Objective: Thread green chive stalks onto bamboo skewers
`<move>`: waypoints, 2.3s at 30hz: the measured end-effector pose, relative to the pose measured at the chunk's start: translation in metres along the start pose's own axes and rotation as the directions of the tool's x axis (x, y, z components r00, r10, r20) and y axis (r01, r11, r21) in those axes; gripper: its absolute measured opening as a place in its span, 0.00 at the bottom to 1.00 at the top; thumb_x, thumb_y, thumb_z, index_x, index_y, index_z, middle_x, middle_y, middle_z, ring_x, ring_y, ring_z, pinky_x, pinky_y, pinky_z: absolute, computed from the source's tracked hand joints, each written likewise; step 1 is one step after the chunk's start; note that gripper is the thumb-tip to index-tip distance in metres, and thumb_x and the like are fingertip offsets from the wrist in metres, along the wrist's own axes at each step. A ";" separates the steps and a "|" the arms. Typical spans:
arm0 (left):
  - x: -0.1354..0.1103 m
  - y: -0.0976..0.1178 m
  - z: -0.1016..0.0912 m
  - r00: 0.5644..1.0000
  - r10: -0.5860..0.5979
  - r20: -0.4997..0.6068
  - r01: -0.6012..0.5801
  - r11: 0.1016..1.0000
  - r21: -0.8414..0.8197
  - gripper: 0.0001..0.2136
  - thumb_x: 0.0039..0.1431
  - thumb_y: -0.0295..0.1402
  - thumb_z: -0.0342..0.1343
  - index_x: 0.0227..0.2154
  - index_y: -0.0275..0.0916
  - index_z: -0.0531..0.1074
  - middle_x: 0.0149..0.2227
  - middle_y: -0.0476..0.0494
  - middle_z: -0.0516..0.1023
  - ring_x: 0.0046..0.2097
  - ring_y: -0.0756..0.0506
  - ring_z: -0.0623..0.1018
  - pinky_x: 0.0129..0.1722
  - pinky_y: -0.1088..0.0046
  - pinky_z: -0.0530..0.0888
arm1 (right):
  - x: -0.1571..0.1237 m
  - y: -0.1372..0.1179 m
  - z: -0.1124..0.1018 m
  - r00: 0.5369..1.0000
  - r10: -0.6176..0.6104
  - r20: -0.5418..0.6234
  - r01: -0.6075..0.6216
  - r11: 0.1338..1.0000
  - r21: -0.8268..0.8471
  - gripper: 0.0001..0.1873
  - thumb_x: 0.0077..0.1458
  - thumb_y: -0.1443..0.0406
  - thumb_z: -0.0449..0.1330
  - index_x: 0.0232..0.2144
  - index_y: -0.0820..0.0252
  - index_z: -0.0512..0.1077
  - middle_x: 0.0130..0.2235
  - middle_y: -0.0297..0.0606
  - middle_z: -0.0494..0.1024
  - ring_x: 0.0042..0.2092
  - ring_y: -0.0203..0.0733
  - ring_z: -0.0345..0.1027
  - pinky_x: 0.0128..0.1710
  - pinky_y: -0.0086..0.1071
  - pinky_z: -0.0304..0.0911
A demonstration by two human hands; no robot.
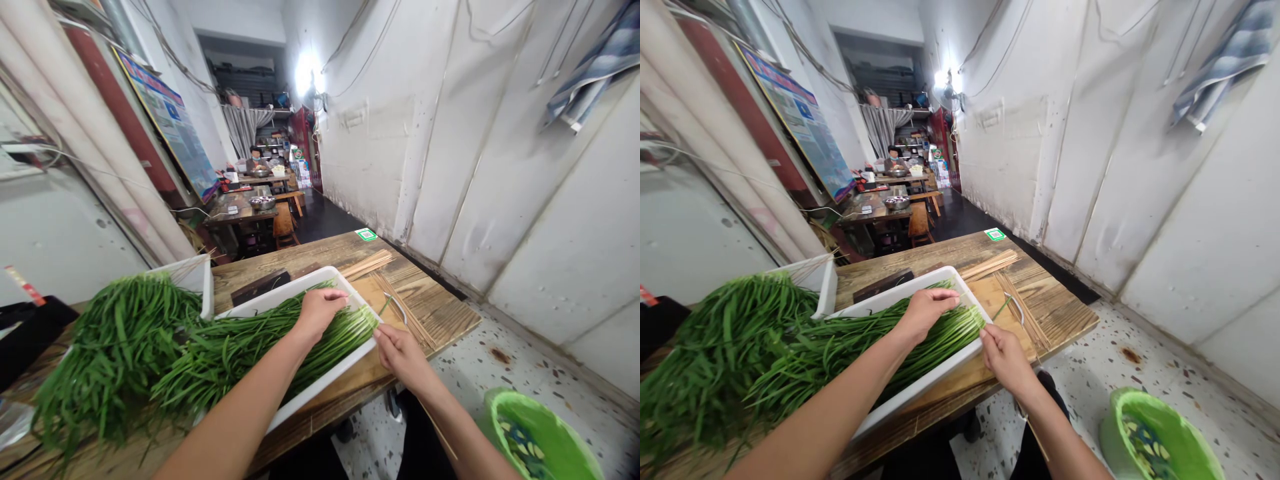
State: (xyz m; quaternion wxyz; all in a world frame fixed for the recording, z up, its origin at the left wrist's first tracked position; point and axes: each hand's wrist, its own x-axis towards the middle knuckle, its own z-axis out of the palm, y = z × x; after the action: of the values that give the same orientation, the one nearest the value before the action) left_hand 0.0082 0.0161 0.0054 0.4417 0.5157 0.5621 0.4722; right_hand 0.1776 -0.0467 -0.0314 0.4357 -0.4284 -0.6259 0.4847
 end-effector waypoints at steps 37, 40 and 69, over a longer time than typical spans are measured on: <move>0.000 0.000 0.001 0.999 -0.022 -0.035 0.021 0.999 -0.030 0.09 0.36 0.29 0.62 0.26 0.33 0.79 0.21 0.48 0.77 0.24 0.51 0.70 0.28 0.74 0.66 | 0.000 0.003 -0.001 1.000 -0.017 0.012 0.017 1.000 -0.001 0.19 0.58 0.52 0.50 0.21 0.56 0.56 0.13 0.23 0.55 0.16 0.30 0.46 0.17 0.26 0.44; -0.001 0.001 0.001 0.999 -0.019 -0.027 0.018 0.999 -0.030 0.09 0.37 0.29 0.62 0.26 0.33 0.79 0.21 0.48 0.77 0.24 0.51 0.70 0.29 0.74 0.67 | 0.001 0.005 0.000 1.000 -0.021 0.016 0.021 1.000 0.004 0.20 0.58 0.52 0.50 0.21 0.56 0.56 0.13 0.23 0.55 0.16 0.30 0.46 0.17 0.26 0.45; -0.004 0.009 -0.017 0.927 0.070 0.368 -0.192 0.932 0.307 0.11 0.48 0.33 0.57 0.35 0.37 0.79 0.36 0.46 0.82 0.40 0.44 0.78 0.43 0.71 0.70 | -0.001 0.003 0.002 1.000 -0.006 -0.026 0.006 1.000 -0.020 0.19 0.57 0.51 0.49 0.23 0.57 0.59 0.12 0.23 0.57 0.15 0.30 0.48 0.17 0.26 0.47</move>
State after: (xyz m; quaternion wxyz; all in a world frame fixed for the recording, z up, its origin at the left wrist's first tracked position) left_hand -0.0070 0.0114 0.0168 0.4068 0.6964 0.5106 0.2980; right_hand 0.1764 -0.0473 -0.0351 0.4412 -0.4370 -0.6261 0.4715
